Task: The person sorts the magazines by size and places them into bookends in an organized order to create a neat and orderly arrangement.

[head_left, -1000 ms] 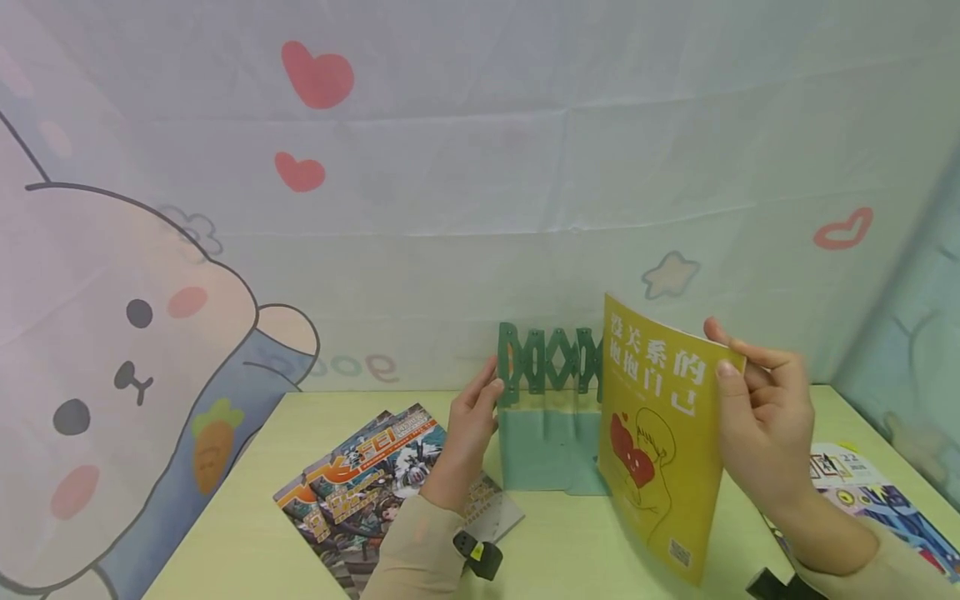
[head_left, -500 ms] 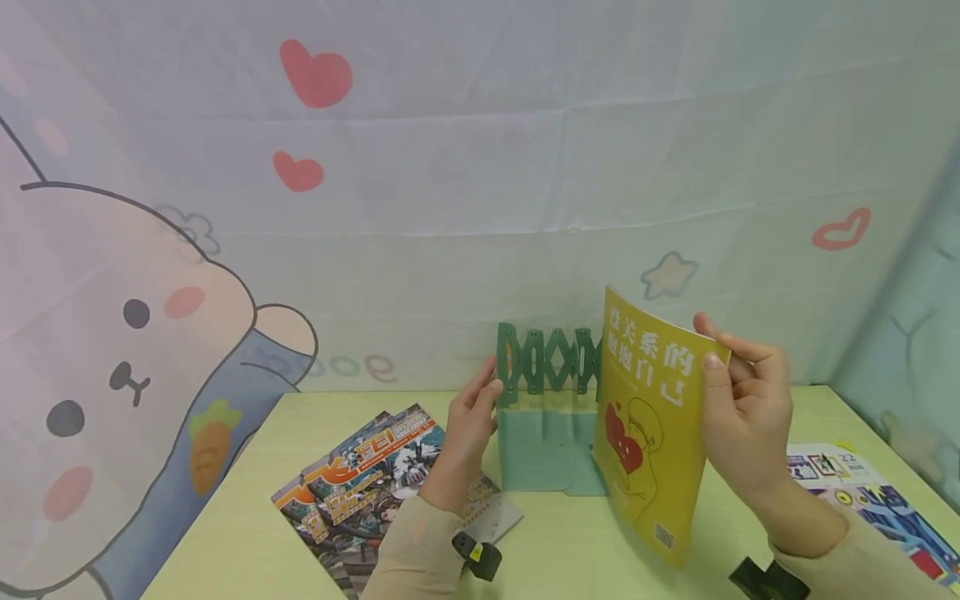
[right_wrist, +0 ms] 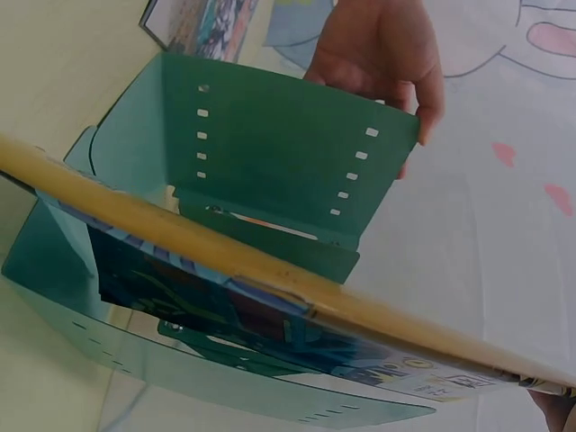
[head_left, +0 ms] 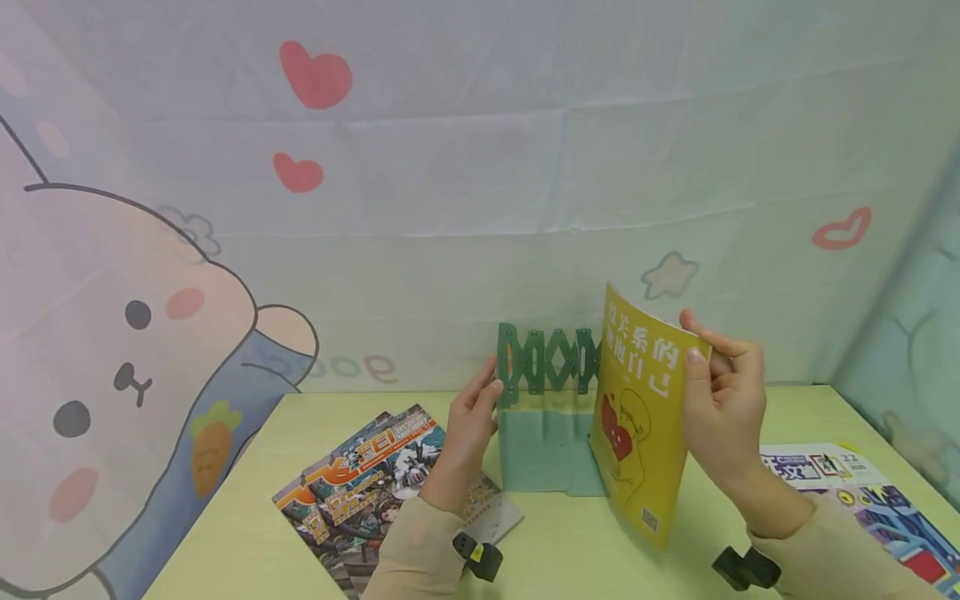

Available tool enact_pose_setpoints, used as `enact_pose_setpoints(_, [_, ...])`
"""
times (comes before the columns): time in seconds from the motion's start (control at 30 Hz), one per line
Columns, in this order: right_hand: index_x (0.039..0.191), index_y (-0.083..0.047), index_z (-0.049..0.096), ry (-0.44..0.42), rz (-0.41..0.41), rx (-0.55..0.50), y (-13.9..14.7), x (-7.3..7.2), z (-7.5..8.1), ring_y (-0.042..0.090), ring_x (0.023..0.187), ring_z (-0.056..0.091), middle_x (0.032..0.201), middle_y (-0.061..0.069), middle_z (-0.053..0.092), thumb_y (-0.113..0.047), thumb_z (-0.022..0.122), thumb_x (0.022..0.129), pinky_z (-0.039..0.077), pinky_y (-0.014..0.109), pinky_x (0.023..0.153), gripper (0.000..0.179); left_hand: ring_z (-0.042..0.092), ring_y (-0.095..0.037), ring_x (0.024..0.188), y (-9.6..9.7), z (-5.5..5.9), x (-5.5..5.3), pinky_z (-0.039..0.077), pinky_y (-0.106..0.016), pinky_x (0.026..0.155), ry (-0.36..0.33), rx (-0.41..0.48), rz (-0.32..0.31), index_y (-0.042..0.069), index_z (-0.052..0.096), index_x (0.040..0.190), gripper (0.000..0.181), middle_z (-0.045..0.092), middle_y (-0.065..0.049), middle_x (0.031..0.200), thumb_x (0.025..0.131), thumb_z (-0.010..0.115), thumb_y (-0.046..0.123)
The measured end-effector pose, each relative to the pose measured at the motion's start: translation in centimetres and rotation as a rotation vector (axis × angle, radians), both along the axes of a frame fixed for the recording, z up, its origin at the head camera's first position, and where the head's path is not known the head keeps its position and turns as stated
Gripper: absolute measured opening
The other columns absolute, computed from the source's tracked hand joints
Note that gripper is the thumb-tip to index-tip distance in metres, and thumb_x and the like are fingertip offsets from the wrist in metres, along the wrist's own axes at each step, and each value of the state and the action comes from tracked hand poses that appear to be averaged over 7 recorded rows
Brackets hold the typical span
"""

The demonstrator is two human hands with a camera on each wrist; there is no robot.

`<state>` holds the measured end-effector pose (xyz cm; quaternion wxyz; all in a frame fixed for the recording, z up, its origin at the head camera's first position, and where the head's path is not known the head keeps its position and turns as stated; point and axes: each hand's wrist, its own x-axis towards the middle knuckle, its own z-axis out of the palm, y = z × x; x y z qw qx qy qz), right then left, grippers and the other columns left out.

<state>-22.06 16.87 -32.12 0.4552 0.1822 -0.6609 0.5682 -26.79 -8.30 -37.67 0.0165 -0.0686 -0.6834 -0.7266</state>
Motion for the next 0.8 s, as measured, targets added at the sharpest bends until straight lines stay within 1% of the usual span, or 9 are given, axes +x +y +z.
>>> enact_pose_setpoints(0.13, [0.119, 0.010, 0.043, 0.004, -0.009, 0.008, -0.3, -0.1, -0.2, 0.006, 0.039, 0.041, 0.131, 0.005, 0.059, 0.005, 0.042, 0.096, 0.023, 0.020, 0.035, 0.023, 0.026, -0.028, 0.143, 0.0, 0.1, 0.1, 0.029, -0.057, 0.111, -0.007, 0.008, 0.002, 0.036, 0.037, 0.144, 0.046, 0.028, 0.001, 0.155, 0.099, 0.047, 0.034])
enact_pose_setpoints(0.23, [0.119, 0.010, 0.043, 0.019, -0.011, 0.017, -0.6, -0.3, -0.3, 0.005, 0.043, 0.048, 0.131, 0.005, 0.059, 0.005, 0.042, 0.097, 0.027, 0.017, 0.036, 0.023, 0.026, -0.029, 0.143, 0.0, 0.1, 0.1, 0.029, -0.057, 0.111, -0.003, 0.008, 0.000, 0.034, 0.036, 0.146, 0.048, 0.027, 0.001, 0.155, 0.099, 0.047, 0.034])
enact_pose_setpoints(0.3, [0.119, 0.011, 0.042, 0.030, -0.005, 0.017, -0.8, -0.4, -0.5, 0.003, 0.049, 0.054, 0.132, 0.006, 0.058, 0.005, 0.041, 0.096, 0.030, 0.016, 0.037, 0.023, 0.025, -0.029, 0.143, 0.1, 0.1, 0.1, 0.028, -0.058, 0.111, -0.002, 0.009, -0.002, 0.033, 0.035, 0.146, 0.049, 0.027, 0.000, 0.156, 0.099, 0.047, 0.035])
enact_pose_setpoints(0.33, [0.119, 0.012, 0.042, 0.040, -0.003, 0.018, -0.9, -0.5, -0.6, 0.003, 0.050, 0.054, 0.132, 0.007, 0.058, 0.006, 0.041, 0.096, 0.030, 0.015, 0.037, 0.023, 0.025, -0.030, 0.143, 0.1, 0.1, 0.1, 0.028, -0.058, 0.111, 0.000, 0.010, -0.004, 0.032, 0.034, 0.147, 0.049, 0.027, 0.000, 0.156, 0.099, 0.047, 0.035])
enact_pose_setpoints(0.43, [0.118, 0.015, 0.041, 0.066, -0.006, 0.021, -1.2, -0.8, -1.0, 0.000, 0.045, 0.047, 0.132, 0.008, 0.058, 0.008, 0.042, 0.095, 0.028, 0.016, 0.036, 0.024, 0.025, -0.030, 0.143, 0.1, 0.1, 0.1, 0.028, -0.057, 0.112, -0.004, 0.014, -0.005, 0.035, 0.035, 0.146, 0.048, 0.026, -0.001, 0.156, 0.099, 0.047, 0.035])
enact_pose_setpoints(0.57, [0.115, 0.018, 0.042, 0.104, -0.024, 0.032, -1.6, -1.2, -1.4, 0.001, 0.040, 0.038, 0.131, 0.009, 0.058, 0.010, 0.043, 0.094, 0.026, 0.016, 0.035, 0.023, 0.025, -0.029, 0.143, 0.1, 0.1, 0.1, 0.027, -0.057, 0.112, -0.010, 0.018, -0.006, 0.038, 0.036, 0.144, 0.047, 0.026, 0.000, 0.156, 0.099, 0.048, 0.036])
enact_pose_setpoints(0.6, [0.115, 0.018, 0.042, 0.110, -0.026, 0.035, -1.7, -1.2, -1.5, 0.000, 0.040, 0.040, 0.131, 0.009, 0.058, 0.011, 0.043, 0.094, 0.027, 0.015, 0.036, 0.023, 0.025, -0.030, 0.143, 0.1, 0.1, 0.1, 0.027, -0.057, 0.112, -0.011, 0.019, -0.006, 0.037, 0.036, 0.144, 0.047, 0.026, 0.000, 0.156, 0.099, 0.048, 0.036])
enact_pose_setpoints(0.7, [0.115, 0.017, 0.043, 0.119, -0.028, 0.041, -1.9, -1.3, -1.7, -0.002, 0.051, 0.053, 0.132, 0.009, 0.057, 0.011, 0.043, 0.093, 0.031, 0.012, 0.038, 0.022, 0.025, -0.030, 0.143, 0.0, 0.1, 0.1, 0.027, -0.057, 0.112, -0.009, 0.017, -0.006, 0.037, 0.036, 0.144, 0.047, 0.026, 0.000, 0.156, 0.099, 0.048, 0.036])
enact_pose_setpoints(0.8, [0.114, 0.017, 0.043, 0.131, -0.028, 0.049, -2.2, -1.4, -1.8, -0.002, 0.056, 0.057, 0.131, 0.012, 0.057, 0.012, 0.043, 0.093, 0.032, 0.012, 0.039, 0.022, 0.025, -0.029, 0.143, 0.0, 0.1, 0.1, 0.028, -0.056, 0.112, -0.011, 0.013, -0.003, 0.037, 0.036, 0.145, 0.048, 0.027, 0.000, 0.156, 0.099, 0.048, 0.036])
